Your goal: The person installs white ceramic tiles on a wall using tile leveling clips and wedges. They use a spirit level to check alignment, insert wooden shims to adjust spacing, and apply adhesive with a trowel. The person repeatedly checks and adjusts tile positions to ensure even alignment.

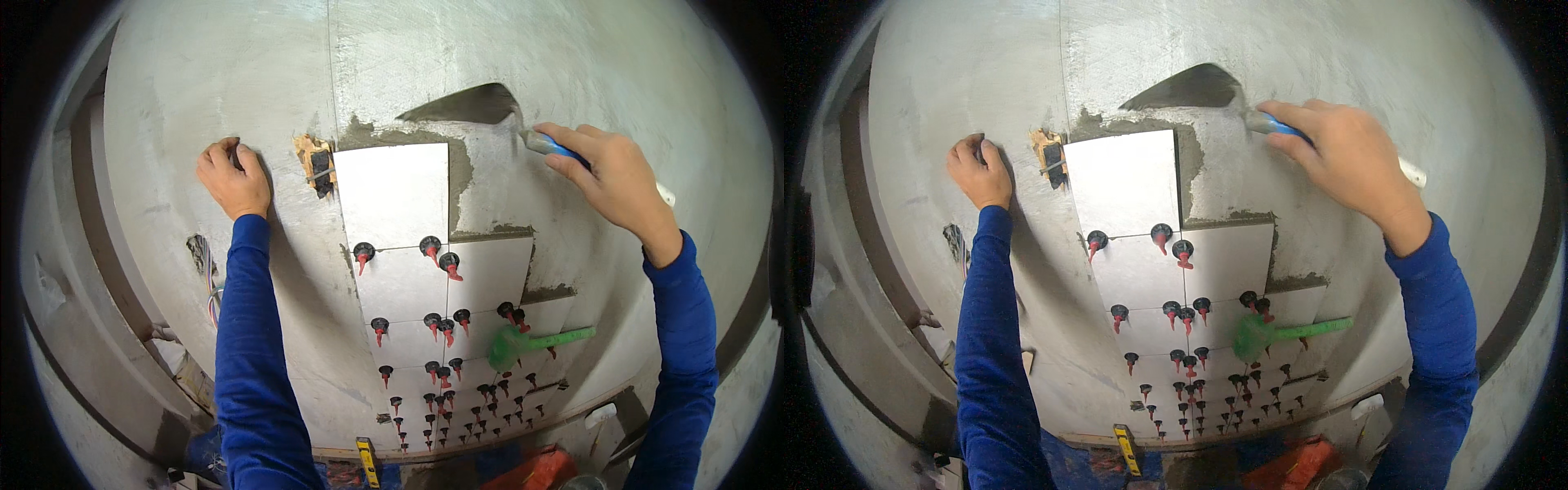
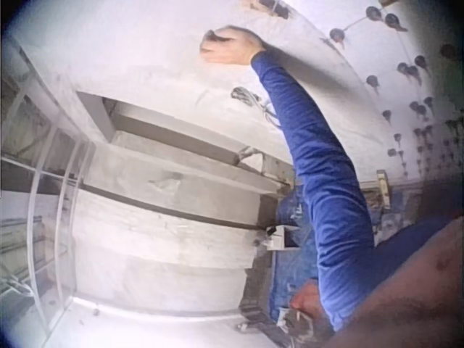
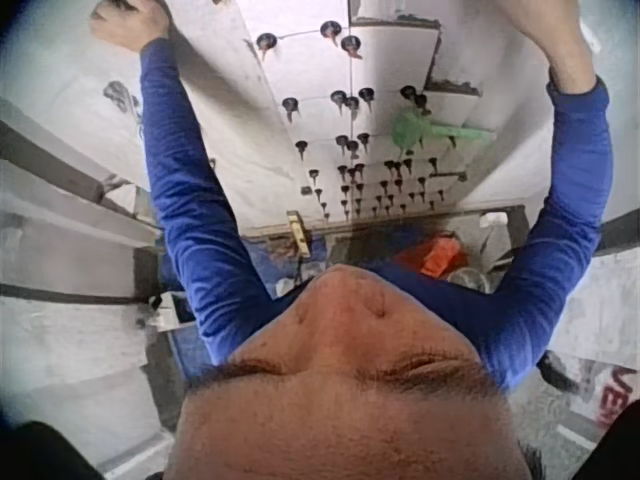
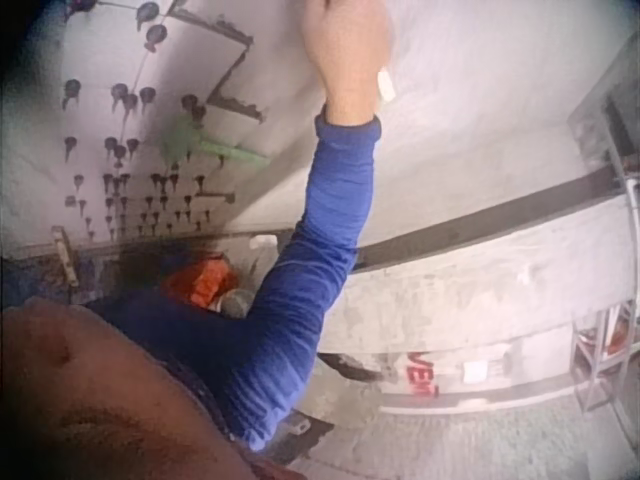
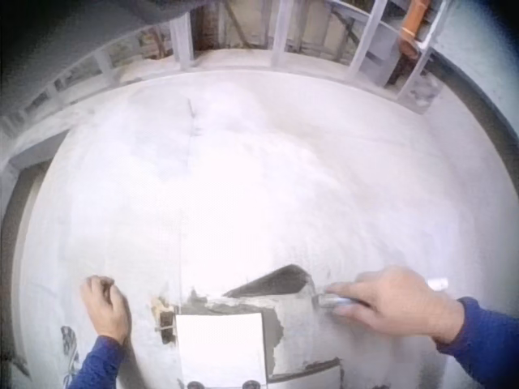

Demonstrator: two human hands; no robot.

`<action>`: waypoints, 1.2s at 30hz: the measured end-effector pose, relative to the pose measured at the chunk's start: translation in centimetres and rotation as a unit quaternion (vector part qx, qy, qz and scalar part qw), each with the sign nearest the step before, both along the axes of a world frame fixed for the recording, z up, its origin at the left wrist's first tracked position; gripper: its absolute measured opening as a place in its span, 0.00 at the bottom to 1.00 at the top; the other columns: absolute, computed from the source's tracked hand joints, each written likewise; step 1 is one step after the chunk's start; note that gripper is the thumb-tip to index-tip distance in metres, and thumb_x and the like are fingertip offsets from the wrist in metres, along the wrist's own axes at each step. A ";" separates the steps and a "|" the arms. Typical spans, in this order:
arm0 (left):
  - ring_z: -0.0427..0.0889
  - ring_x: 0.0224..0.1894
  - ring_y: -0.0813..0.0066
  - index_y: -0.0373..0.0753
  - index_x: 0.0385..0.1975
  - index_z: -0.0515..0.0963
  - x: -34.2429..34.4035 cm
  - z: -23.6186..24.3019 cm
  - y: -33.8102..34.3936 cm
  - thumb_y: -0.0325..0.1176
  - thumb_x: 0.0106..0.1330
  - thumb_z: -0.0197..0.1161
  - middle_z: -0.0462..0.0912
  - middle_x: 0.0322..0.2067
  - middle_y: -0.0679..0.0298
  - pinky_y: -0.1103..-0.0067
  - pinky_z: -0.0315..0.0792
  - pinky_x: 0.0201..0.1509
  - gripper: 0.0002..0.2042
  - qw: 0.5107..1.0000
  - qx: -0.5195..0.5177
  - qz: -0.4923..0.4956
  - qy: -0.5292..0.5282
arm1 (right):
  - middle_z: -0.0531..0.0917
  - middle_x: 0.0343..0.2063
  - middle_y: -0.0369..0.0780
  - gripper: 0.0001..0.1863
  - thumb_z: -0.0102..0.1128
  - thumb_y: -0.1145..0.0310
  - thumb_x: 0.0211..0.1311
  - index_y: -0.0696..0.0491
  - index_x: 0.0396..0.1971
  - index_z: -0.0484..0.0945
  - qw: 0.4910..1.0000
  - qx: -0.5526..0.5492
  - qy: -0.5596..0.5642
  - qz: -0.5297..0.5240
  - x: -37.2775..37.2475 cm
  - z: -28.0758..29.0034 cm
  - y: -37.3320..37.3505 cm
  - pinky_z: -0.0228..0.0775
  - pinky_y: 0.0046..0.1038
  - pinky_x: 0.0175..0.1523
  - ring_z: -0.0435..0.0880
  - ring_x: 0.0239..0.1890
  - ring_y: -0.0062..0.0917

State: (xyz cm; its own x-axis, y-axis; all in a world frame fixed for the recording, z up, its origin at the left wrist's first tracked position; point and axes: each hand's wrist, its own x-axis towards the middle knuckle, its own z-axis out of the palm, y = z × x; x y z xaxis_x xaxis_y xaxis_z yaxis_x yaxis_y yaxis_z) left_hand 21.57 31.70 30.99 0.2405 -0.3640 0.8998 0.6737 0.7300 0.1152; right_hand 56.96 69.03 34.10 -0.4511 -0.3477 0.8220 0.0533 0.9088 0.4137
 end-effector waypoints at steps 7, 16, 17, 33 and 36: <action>0.74 0.52 0.52 0.37 0.43 0.81 0.5 0.1 0.1 0.33 0.66 0.60 0.78 0.46 0.52 0.61 0.68 0.60 0.11 1.000 0.005 -0.012 -0.010 | 0.80 0.28 0.37 0.17 0.67 0.61 0.65 0.40 0.55 0.84 0.984 0.135 0.109 -0.051 -2.4 0.7 -4.2 0.76 0.36 0.36 0.84 0.32 0.32; 0.73 0.51 0.53 0.35 0.43 0.80 0.6 0.1 0.1 0.33 0.66 0.60 0.77 0.45 0.52 0.62 0.68 0.60 0.11 1.000 0.006 -0.013 -0.018 | 0.77 0.29 0.35 0.21 0.68 0.64 0.65 0.38 0.58 0.84 0.972 0.219 0.089 -0.003 -5.2 3.7 -3.7 0.72 0.33 0.34 0.78 0.29 0.29; 0.74 0.51 0.53 0.35 0.43 0.80 0.6 0.1 0.1 0.33 0.66 0.60 0.77 0.45 0.52 0.62 0.68 0.60 0.10 1.000 0.006 -0.014 -0.017 | 0.77 0.29 0.35 0.22 0.69 0.64 0.64 0.37 0.58 0.84 0.969 0.232 0.089 -0.003 -5.1 3.7 -3.4 0.73 0.33 0.35 0.78 0.30 0.29; 0.76 0.52 0.54 0.35 0.44 0.80 0.1 0.0 0.1 0.32 0.68 0.60 0.78 0.46 0.51 0.63 0.72 0.59 0.10 0.999 0.005 -0.038 -0.012 | 0.81 0.37 0.32 0.24 0.71 0.65 0.59 0.35 0.57 0.83 0.969 0.226 0.051 -0.089 -0.5 3.9 1.7 0.78 0.33 0.45 0.82 0.40 0.29; 0.76 0.52 0.53 0.34 0.44 0.80 0.0 0.0 0.1 0.32 0.67 0.60 0.78 0.46 0.51 0.64 0.72 0.59 0.10 1.000 0.001 -0.013 -0.004 | 0.79 0.33 0.33 0.24 0.70 0.67 0.60 0.36 0.58 0.83 0.973 0.215 0.050 -0.072 0.1 3.3 2.7 0.74 0.34 0.42 0.79 0.37 0.30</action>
State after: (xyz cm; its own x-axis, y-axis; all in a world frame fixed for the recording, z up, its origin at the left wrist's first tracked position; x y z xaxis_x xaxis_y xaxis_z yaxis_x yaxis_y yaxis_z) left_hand 21.56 31.78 31.03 0.2231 -0.3715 0.9012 0.6914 0.7120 0.1224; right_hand 57.11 71.73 37.43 -0.4457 -0.6088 0.6562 0.2268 0.6323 0.7407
